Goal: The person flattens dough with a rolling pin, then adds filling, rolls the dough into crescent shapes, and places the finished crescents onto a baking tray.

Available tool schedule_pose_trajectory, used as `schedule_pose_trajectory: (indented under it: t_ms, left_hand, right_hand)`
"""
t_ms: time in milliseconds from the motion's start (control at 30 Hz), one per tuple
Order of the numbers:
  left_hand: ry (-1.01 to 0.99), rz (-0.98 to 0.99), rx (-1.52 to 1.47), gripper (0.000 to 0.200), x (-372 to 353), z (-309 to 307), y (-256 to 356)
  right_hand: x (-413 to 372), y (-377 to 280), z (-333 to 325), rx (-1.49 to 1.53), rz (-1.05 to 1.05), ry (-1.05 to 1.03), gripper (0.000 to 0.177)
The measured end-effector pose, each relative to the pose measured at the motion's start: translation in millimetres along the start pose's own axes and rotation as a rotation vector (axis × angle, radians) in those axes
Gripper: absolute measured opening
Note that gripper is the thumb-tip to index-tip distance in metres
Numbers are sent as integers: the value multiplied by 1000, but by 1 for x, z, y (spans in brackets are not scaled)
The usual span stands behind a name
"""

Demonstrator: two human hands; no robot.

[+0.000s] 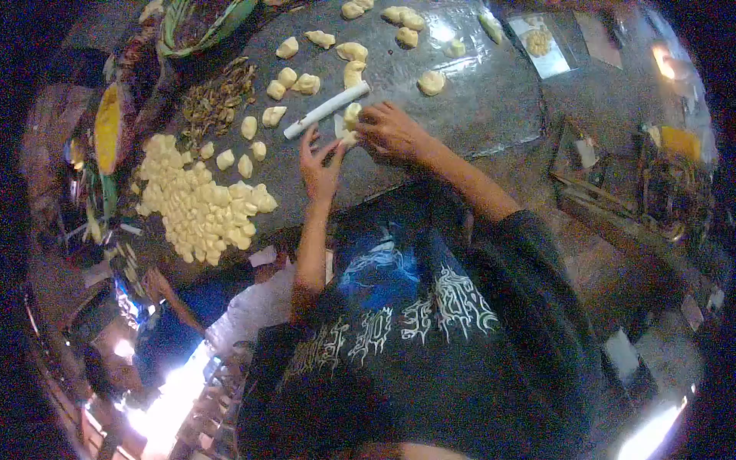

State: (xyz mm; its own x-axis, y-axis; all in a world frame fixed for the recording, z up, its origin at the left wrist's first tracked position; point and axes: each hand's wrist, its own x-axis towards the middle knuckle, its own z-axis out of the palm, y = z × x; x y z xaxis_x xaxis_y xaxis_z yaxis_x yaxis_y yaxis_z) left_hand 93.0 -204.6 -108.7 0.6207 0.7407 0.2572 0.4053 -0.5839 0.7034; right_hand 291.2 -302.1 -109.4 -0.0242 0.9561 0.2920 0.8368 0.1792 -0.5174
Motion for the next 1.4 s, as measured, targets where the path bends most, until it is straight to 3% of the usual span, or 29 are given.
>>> schedule_pose_trajectory:
  t_ms: [133,233,333,433,533,633,667,767,867,967,1100,1200,1300,1400]
  left_hand:
    - [-64,-107,-149,19,-9,2,-14]
    - [-80,-23,-75,19,-6,-2,-17]
    - [-5,-87,-46,20,9,-3,-10]
    - [-54,-122,-72,25,12,-4,-15]
    - [-96,-54,-61,28,9,-10,-3]
    - [-209,115,3,31,0,-8,-8]
    - [-201,54,12,35,-2,-4,-10]
    - [-130,50,13,36,0,1,-16]
    - [-139,2,-5,34,6,-1,-16]
    - [-94,-32,24,29,6,0,-19]
    - [-101,26,46,27,7,-3,-22]
    - [-105,13,41,27,8,-7,-20]
    - [-90,-7,44,27,11,-10,-13]
    - [-63,-23,34,28,6,-6,-13]
  right_hand:
    - [-7,-2,19,-122,-41,119,32]
    - [-4,-4,19,-48,114,60,30]
    - [18,6,21,65,373,68,28]
    - [38,6,7,370,595,95,27]
    - [31,-9,4,-23,550,69,36]
    - [2,-38,14,58,294,176,46]
    - [2,-45,12,-36,219,136,53]
    - [5,-37,16,-32,359,37,54]
    - [28,-20,1,-112,292,87,54]
    - [36,-9,-2,-117,455,54,54]
    - [37,10,-12,-88,335,46,40]
    - [55,19,-21,115,389,354,31]
    - [88,35,-55,1,398,621,30]
    - [91,72,-49,-155,447,630,27]
